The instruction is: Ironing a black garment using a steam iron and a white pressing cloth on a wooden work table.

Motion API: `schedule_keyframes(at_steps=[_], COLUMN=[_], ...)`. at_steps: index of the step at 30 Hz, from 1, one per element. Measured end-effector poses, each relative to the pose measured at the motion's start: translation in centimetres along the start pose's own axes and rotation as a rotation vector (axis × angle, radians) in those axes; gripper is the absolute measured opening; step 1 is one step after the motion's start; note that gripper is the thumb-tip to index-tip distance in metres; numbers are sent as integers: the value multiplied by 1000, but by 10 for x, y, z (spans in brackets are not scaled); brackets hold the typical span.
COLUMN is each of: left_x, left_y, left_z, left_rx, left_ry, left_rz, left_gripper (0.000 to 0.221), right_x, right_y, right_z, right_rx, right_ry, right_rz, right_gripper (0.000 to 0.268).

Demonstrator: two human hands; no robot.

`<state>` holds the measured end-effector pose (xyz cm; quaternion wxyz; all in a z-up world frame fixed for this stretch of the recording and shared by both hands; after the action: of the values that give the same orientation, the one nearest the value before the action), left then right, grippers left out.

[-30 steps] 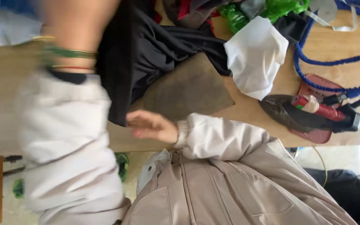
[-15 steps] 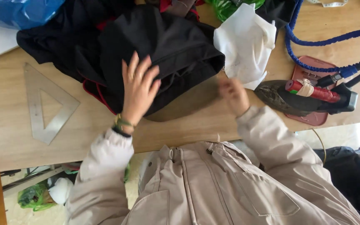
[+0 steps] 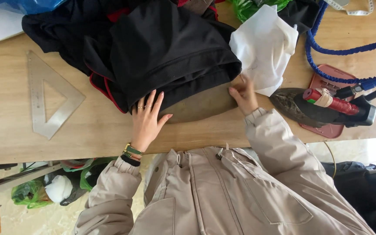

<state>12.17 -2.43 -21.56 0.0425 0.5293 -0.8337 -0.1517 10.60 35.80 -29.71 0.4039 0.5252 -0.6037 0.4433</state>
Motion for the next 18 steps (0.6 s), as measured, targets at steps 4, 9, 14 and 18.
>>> schedule_keyframes(at_steps=[4,9,14,18], left_x=[-10,-12,15,-4], left_y=[14,45,33,40], left_z=[-2,7,72,45], left_rx=[-49,-112,667,621], left_ry=[19,-27,-603,-589], left_rz=[-7,20,-640,-753], left_gripper=[62,35,86,81], right_x=[85,81,28,-61], right_y=[16,80,151,174], right_z=[-7,31,-9,-76], right_rx=[-359,-213,-482,-548], right_ry=[-544,-929,-1498,-1683], right_rz=[-536,-844,-953,-498], right_gripper=[70,58,20,19])
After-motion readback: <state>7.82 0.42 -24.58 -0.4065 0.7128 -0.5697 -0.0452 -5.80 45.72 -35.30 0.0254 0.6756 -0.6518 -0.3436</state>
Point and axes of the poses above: each hand's wrist, its own y-axis towards the middle knuckle, its own z-axis out of the palm, x = y × z, the point moved 4 cm from there along y, towards the middle knuckle, and after that the axes turned 3 degrees about -z, right-handed, at the moved point
